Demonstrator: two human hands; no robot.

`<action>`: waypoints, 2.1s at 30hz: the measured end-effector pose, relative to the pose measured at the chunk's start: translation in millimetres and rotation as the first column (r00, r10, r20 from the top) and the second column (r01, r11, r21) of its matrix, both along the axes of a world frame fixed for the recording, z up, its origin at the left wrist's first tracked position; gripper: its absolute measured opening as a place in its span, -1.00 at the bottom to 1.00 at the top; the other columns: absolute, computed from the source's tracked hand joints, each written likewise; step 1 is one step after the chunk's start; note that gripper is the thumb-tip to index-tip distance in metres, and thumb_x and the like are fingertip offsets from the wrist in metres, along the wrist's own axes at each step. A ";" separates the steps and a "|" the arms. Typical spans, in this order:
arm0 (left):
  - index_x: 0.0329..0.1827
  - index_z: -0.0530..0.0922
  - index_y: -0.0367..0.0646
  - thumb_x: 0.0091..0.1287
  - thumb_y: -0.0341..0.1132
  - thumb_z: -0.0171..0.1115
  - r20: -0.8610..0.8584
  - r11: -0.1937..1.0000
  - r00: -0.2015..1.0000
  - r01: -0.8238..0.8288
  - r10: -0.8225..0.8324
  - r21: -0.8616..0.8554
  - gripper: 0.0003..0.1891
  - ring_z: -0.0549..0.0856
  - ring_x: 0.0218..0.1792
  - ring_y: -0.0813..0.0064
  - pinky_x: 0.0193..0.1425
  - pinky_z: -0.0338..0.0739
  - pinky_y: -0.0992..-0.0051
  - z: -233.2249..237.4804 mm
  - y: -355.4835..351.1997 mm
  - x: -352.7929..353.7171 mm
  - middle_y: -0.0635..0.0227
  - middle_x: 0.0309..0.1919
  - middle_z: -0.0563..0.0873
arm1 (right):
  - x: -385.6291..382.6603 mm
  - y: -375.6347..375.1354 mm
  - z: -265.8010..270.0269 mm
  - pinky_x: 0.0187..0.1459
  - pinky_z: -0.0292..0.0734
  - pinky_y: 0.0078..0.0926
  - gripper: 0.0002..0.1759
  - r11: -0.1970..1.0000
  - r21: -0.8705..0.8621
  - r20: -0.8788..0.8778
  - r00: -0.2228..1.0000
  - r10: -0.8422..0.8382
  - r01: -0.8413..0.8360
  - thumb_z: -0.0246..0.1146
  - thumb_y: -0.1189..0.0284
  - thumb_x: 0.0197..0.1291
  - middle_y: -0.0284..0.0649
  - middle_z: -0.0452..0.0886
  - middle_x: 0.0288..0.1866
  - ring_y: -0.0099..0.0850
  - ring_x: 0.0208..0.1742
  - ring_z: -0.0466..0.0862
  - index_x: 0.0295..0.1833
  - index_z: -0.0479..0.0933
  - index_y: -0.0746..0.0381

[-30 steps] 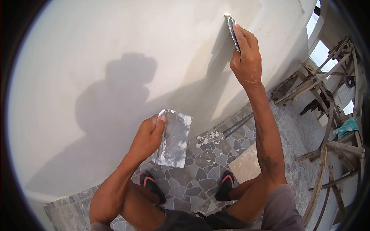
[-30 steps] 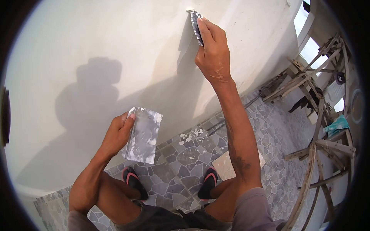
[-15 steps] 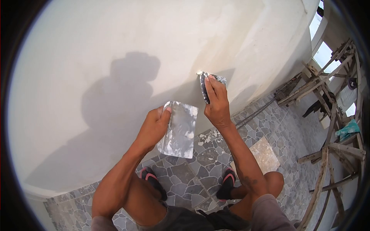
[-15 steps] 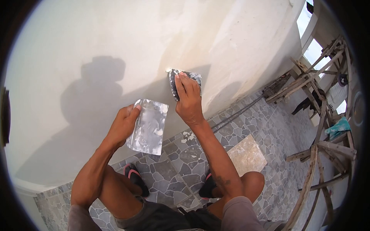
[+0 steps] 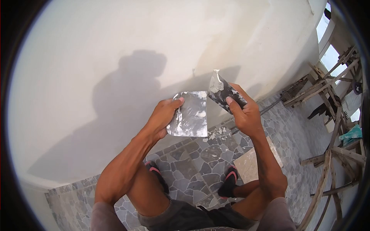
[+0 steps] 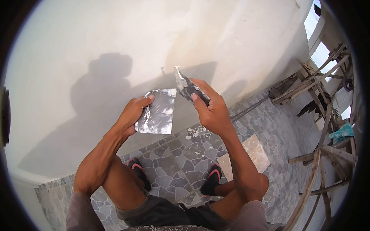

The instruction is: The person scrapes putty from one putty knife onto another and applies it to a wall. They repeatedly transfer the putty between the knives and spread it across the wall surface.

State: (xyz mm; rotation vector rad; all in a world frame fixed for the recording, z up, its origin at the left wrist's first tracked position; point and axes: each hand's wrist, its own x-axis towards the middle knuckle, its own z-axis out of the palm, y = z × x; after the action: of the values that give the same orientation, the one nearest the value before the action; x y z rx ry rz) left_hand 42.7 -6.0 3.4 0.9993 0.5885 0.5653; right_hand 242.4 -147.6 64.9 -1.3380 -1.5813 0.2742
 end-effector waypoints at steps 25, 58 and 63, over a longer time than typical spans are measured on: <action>0.08 0.53 -0.41 0.56 -0.25 0.12 0.074 0.998 0.997 -0.018 0.023 -0.065 -0.68 0.78 -0.37 0.49 -0.27 0.78 0.47 -0.1 -33.1 9.2 0.22 -0.26 0.73 | 33.0 -22.7 -55.7 0.51 0.37 -0.02 -0.30 0.960 0.154 0.735 0.677 0.047 -0.233 0.20 0.82 0.03 0.03 0.48 0.45 -0.05 0.47 0.48 0.38 0.44 0.35; 0.18 0.53 -0.39 0.55 -0.26 0.14 -0.092 0.979 0.993 0.088 -0.073 0.182 -0.66 0.73 -0.36 0.64 -0.27 0.70 0.55 19.5 -25.0 0.7 0.30 -0.19 0.73 | 49.6 -41.1 88.1 0.37 0.47 -0.18 -0.45 0.900 -0.423 0.766 0.487 0.419 -0.108 0.18 0.71 0.19 -0.14 0.67 0.23 -0.17 0.27 0.64 0.31 0.54 0.17; 0.24 0.46 -0.44 0.57 -0.29 0.08 -0.132 0.963 0.986 0.130 -0.101 0.238 -0.63 0.75 -0.27 0.57 -0.18 0.72 0.48 14.8 -19.6 -5.7 0.23 -0.13 0.71 | 101.3 -4.0 149.2 0.21 0.63 -0.30 -0.56 0.939 0.314 0.637 0.702 -0.320 0.142 0.06 0.65 0.46 -0.16 0.71 0.20 -0.24 0.16 0.72 0.36 0.54 0.13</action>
State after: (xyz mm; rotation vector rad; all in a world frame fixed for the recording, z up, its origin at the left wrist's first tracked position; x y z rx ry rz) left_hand 37.0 -25.5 18.2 1.3010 0.5698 0.4844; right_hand 343.7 -151.6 214.1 -1.5097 -1.9240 -0.6396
